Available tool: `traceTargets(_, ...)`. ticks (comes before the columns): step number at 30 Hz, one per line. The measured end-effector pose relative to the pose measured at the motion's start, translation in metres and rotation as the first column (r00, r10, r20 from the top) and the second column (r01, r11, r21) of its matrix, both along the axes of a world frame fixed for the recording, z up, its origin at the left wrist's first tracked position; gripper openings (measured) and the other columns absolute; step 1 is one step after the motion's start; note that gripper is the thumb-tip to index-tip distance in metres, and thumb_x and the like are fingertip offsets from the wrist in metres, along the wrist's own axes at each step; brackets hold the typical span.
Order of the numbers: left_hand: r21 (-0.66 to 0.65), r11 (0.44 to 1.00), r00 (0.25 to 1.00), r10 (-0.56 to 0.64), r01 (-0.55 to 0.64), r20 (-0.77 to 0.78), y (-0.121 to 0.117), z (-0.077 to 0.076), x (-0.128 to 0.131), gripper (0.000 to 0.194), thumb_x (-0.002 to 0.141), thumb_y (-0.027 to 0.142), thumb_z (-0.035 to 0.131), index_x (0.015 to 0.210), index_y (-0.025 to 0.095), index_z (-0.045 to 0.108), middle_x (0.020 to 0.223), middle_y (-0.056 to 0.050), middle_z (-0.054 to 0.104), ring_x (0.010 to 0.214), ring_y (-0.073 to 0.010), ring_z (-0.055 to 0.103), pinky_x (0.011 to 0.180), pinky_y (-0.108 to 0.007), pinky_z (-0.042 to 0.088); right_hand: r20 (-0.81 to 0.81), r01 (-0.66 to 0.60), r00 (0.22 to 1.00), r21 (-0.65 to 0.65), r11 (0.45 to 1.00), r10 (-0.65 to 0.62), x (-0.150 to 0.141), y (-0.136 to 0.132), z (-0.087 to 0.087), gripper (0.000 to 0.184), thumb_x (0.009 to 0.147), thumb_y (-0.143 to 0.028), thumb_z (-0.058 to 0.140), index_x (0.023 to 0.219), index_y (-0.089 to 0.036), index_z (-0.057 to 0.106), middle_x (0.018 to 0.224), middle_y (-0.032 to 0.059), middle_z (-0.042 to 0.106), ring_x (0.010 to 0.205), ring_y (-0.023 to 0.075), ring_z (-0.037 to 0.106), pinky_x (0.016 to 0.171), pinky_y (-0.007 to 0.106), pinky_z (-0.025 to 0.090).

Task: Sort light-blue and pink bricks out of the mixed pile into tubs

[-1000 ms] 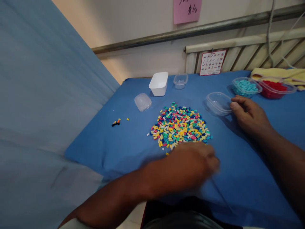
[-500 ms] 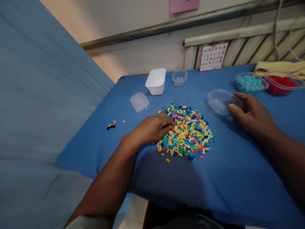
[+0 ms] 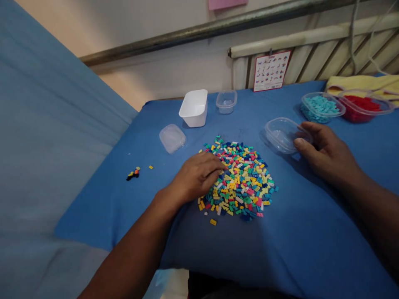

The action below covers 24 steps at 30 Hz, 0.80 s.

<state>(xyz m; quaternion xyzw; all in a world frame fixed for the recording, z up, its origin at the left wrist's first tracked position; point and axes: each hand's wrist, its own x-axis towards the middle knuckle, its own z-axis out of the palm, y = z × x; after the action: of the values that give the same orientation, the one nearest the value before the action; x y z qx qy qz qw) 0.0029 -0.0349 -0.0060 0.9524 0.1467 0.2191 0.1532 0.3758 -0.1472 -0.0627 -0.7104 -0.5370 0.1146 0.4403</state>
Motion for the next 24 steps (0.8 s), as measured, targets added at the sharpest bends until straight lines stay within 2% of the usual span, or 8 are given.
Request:
traceTargets(2,-0.010,0.997,0.995,0.078,-0.078,0.067,0.007,-0.002,-0.008,0.018,0.107,0.020,0.063,0.120,0.019,0.074,0.114,-0.009,0.078,0.111,-0.0227,0.072,0.099,-0.041,0.057,-0.024,0.007,1.000,-0.013,1.000,-0.008,0.000,0.000,0.001,0.075,0.095,-0.065,0.073,0.158,-0.028,0.056,0.151,0.0123,0.069,0.128,0.0347,0.068,0.111,0.058,0.054)
traceTargets(5,-0.053,0.981,0.978,0.189,-0.184,0.092,0.013,-0.004,-0.016,0.019,0.105,0.023,0.066,0.121,0.020,0.076,0.124,-0.012,0.076,0.118,-0.0242,0.071,0.104,-0.044,0.056,-0.010,0.035,0.999,-0.059,0.998,-0.036,-0.002,0.001,0.004,0.079,0.092,-0.067,0.074,0.157,-0.025,0.058,0.141,0.0138,0.073,0.115,0.0341,0.072,0.100,0.056,0.058)
traceTargets(7,-0.098,0.974,0.973,0.214,-0.206,0.083,0.015,-0.006,-0.017,0.017,0.105,0.024,0.068,0.119,0.020,0.077,0.125,-0.012,0.076,0.118,-0.0240,0.071,0.105,-0.043,0.056,-0.004,0.039,0.999,-0.077,0.996,-0.040,-0.003,0.001,0.006,0.079,0.092,-0.067,0.073,0.157,-0.025,0.058,0.139,0.0142,0.075,0.109,0.0331,0.072,0.095,0.054,0.059)
traceTargets(12,-0.159,0.970,0.976,0.201,-0.185,0.089,0.016,-0.012,-0.014,0.015,0.105,0.025,0.070,0.116,0.021,0.079,0.122,-0.009,0.076,0.118,-0.0223,0.071,0.105,-0.041,0.055,-0.045,0.004,0.999,-0.084,0.996,-0.008,-0.006,0.002,0.009,0.078,0.094,-0.066,0.072,0.159,-0.026,0.056,0.144,0.0136,0.073,0.116,0.0337,0.072,0.093,0.051,0.058)
traceTargets(16,-0.146,0.949,0.939,0.301,-0.279,0.167,0.020,-0.013,-0.016,0.014,0.103,0.024,0.071,0.114,0.022,0.079,0.120,-0.008,0.076,0.114,-0.0210,0.072,0.103,-0.039,0.056,0.004,0.038,0.999,-0.111,0.993,-0.038,-0.009,0.001,0.013,0.078,0.095,-0.064,0.070,0.159,-0.023,0.057,0.141,0.0165,0.075,0.108,0.0339,0.075,0.088,0.051,0.061)
traceTargets(19,-0.155,0.916,0.893,0.398,-0.371,0.210,0.024,-0.013,-0.020,0.013,0.103,0.026,0.070,0.112,0.021,0.080,0.120,-0.008,0.076,0.114,-0.0214,0.072,0.105,-0.040,0.056,0.160,0.075,0.984,0.054,0.996,-0.083,-0.011,-0.003,0.021,0.069,0.098,-0.056,0.070,0.156,-0.018,0.060,0.150,0.0204,0.069,0.121,0.0375,0.073,0.101,0.056,0.060)
traceTargets(22,-0.150,0.905,0.883,0.422,-0.398,0.203,0.022,-0.012,-0.023,0.016,0.104,0.027,0.068,0.114,0.021,0.079,0.126,-0.009,0.075,0.119,-0.0227,0.072,0.109,-0.043,0.056,0.379,-0.095,0.925,0.305,0.947,-0.029,-0.021,-0.010,0.030,0.059,0.101,-0.039,0.071,0.155,-0.019,0.060,0.160,0.0212,0.060,0.148,0.0378,0.058,0.122,0.058,0.046)
traceTargets(24,-0.129,0.917,0.899,0.396,-0.377,0.188,0.019,-0.012,-0.022,0.018,0.105,0.027,0.068,0.118,0.021,0.079,0.128,-0.010,0.075,0.120,-0.0233,0.071,0.109,-0.044,0.056,0.485,-0.294,0.865,0.291,0.910,0.125,-0.035,-0.016,0.033,0.057,0.104,-0.032,0.068,0.159,-0.023,0.055,0.162,0.0195,0.059,0.152,0.0347,0.054,0.126,0.057,0.044)
